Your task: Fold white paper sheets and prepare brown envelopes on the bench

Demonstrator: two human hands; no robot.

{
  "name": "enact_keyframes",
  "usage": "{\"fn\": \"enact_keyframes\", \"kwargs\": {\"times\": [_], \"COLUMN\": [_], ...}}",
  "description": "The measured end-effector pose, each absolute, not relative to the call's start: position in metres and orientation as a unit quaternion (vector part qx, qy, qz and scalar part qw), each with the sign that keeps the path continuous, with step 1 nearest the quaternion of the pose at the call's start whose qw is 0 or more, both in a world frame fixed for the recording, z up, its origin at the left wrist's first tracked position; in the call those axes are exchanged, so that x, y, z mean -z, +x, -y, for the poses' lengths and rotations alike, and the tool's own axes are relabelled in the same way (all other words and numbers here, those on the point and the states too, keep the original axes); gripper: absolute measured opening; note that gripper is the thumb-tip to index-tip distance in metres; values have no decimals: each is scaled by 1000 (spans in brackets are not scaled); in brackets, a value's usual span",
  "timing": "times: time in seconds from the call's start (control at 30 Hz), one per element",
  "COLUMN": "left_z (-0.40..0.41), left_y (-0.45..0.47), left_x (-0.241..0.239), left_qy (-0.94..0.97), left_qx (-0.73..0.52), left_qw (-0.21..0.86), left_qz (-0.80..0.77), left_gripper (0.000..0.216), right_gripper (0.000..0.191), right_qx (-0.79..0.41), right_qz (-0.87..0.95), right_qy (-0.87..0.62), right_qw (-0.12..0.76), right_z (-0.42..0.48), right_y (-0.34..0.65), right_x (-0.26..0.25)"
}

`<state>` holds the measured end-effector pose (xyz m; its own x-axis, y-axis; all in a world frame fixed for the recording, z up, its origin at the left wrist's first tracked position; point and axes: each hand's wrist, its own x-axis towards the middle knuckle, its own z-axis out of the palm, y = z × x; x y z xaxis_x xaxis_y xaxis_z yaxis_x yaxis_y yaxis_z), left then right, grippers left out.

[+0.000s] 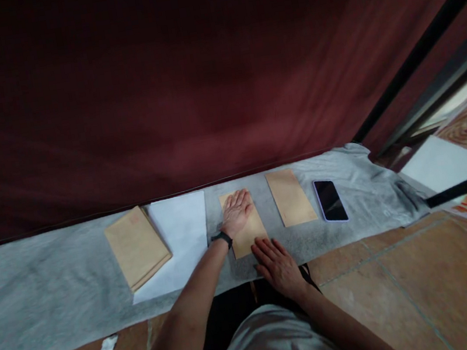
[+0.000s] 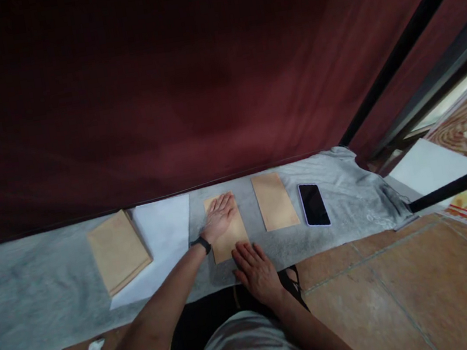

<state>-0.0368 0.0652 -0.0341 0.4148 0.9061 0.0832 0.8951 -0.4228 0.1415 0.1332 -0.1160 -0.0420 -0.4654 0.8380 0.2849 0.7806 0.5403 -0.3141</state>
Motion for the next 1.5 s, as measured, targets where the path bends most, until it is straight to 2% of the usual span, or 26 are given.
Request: {"fn": "enact_keyframes", "kwargs": {"times": [0.27, 0.7, 0.97, 1.17, 1.5], "left_z": [-52, 20, 77, 107, 120], "left_y": [-41, -53, -68, -78, -80], "left_x": [41, 44, 32, 26, 30], "left_qy": [872, 907, 919, 916, 905], "left_qx": [-74, -64, -67, -66, -61], "left_qw": [36, 72, 71, 73, 90], "left_qz": [-483, -409, -383, -390, -411], "left_gripper": [57, 60, 71, 82, 86], "right_gripper": [55, 47, 52, 52, 53], "right_qx": [-84, -102, -113, -100, -106], "right_qz": [850, 851, 851, 859, 870], "right_qy": [-474, -465, -445, -447, -438], "right_qw": [213, 221, 255, 228, 201], "right_z": [115, 116, 116, 117, 118], "right_y": [133, 136, 140, 142, 132], "right_x": [44, 48, 52, 54, 47]}}
